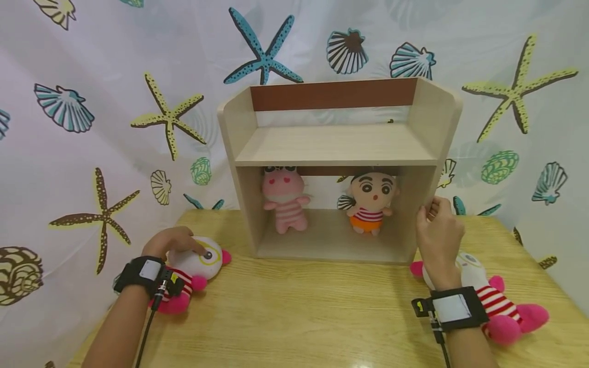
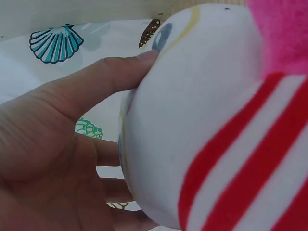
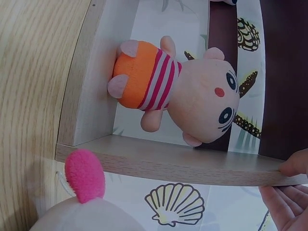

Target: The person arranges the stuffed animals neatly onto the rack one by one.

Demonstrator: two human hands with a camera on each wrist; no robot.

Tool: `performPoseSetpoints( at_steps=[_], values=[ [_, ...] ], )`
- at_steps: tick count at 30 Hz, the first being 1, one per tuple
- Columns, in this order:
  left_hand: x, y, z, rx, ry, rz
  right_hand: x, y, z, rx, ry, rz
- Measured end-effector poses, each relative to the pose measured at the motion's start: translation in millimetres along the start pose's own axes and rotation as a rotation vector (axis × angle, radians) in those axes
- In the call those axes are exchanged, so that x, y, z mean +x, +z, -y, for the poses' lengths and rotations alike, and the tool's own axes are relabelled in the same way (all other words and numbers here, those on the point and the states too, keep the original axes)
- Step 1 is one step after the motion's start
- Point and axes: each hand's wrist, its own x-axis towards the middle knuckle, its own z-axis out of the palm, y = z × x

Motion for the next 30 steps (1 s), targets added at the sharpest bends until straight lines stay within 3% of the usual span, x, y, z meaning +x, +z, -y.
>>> performPoseSetpoints(
  at_steps=[5,11,20,25,30],
  values=[
    [4.7,1.3,1.2,-0.023,0.028,0.009,-0.3,1,-2,0.0,-0.002,-0.003],
    [4.9,3.5,0.2,0.002,0.099,-0.044,0.4,1,-2,0.0,-0.008,-0.008],
    [6.9,1.4,-1.3,0.093,0.187,-0.19,-0.4,2,-2,-0.013,-0.001,0.001],
    [2.0,1.1,-8.6,0.056,0.223,-0.288,-0.5,1,0,-0.017,0.005,0.001],
    [-8.9,5.0,-18.5,0.02,0.329,-0.39,-1.4,0,1,-0.011,0.006,0.003]
  ],
)
